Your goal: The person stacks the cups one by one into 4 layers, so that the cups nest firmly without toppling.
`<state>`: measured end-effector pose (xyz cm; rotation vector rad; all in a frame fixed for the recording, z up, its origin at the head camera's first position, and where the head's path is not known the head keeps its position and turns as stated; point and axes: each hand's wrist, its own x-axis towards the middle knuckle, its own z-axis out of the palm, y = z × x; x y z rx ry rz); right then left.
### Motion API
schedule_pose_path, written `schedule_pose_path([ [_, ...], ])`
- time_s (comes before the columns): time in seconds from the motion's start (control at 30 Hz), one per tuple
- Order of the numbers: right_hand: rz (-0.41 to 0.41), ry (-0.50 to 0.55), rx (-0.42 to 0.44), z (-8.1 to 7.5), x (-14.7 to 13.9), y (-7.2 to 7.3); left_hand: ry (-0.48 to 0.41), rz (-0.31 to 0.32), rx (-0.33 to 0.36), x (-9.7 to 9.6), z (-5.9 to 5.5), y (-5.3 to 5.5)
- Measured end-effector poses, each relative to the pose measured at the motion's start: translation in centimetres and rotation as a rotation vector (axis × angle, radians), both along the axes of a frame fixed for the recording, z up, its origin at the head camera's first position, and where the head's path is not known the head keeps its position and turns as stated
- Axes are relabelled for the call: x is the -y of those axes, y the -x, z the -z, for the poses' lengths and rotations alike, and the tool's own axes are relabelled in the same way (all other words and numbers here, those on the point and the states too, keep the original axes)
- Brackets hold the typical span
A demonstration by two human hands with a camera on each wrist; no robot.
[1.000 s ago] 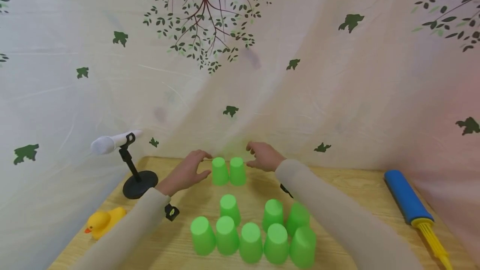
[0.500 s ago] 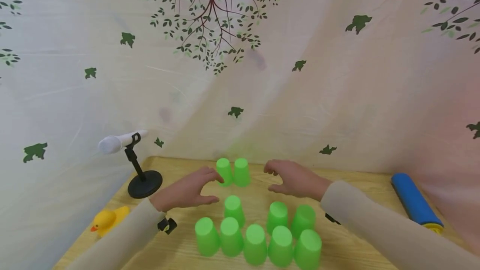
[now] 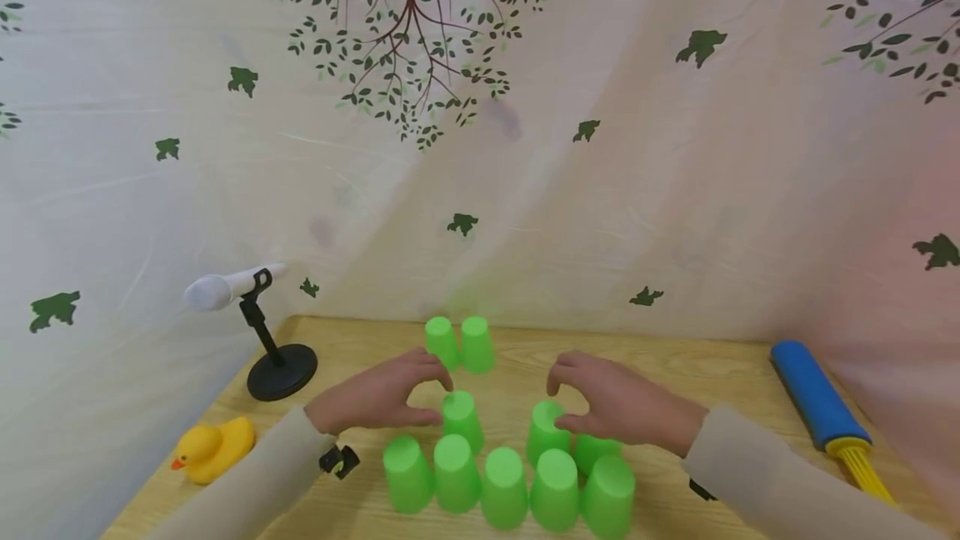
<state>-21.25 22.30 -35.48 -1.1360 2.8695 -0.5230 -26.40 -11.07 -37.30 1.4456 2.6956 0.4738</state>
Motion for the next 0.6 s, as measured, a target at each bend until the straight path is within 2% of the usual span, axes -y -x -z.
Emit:
schedule_pose_path([
  [0.37, -0.016, 0.010, 0.064, 1.6, -0.2, -0.2, 0.022, -0.002, 0.033, -0.9, 0.3, 0.1],
  [0.6, -0.019, 0.019, 0.032, 2.1, 0.1, -0.3, 0.023, 0.010, 0.051, -1.2, 0.7, 0.3],
])
